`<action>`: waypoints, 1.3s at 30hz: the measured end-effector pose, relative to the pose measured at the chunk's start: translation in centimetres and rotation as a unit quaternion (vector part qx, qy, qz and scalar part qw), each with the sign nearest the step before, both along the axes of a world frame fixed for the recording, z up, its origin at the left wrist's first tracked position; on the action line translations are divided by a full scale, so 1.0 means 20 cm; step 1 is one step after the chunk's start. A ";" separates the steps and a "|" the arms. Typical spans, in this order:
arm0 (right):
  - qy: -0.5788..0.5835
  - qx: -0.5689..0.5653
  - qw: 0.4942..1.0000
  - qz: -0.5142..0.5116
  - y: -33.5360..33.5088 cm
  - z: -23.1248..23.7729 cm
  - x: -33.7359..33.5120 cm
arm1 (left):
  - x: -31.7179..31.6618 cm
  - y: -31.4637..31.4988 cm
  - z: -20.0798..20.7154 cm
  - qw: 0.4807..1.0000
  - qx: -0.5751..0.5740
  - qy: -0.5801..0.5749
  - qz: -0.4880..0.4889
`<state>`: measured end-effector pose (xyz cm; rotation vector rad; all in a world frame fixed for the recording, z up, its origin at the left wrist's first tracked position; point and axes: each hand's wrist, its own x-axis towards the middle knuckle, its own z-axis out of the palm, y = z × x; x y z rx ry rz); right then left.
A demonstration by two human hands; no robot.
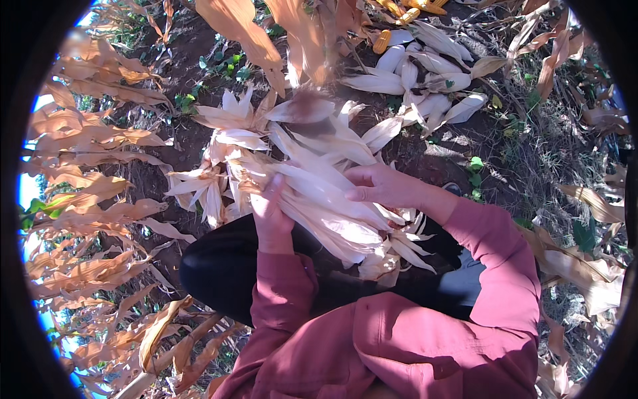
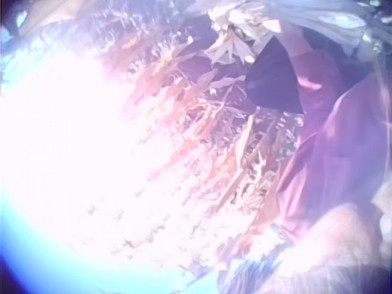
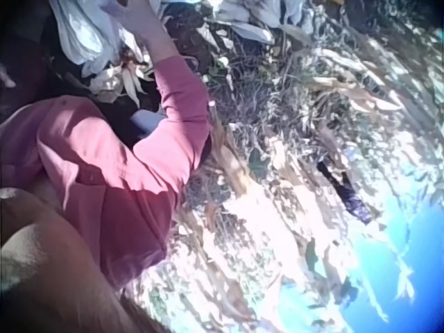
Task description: The person sits in a cornfield and shucks corn cobs by hand, peeling back the husks and silk to reveal the kernels. The shucked cobs are placed in a pile nearby.
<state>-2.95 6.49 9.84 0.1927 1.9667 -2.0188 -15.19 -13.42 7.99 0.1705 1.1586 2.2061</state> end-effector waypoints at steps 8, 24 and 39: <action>-0.088 -0.201 0.916 -0.335 0.01 -0.09 0.01 | 0.01 0.00 0.02 0.998 0.002 -0.038 0.049; 0.084 0.164 0.975 -0.124 -0.23 -0.01 0.07 | 0.04 0.07 -0.07 0.999 -0.016 -0.041 0.021; 0.095 0.171 0.978 -0.079 -0.21 -0.05 0.07 | 0.06 0.10 0.02 0.982 0.059 -0.085 -0.156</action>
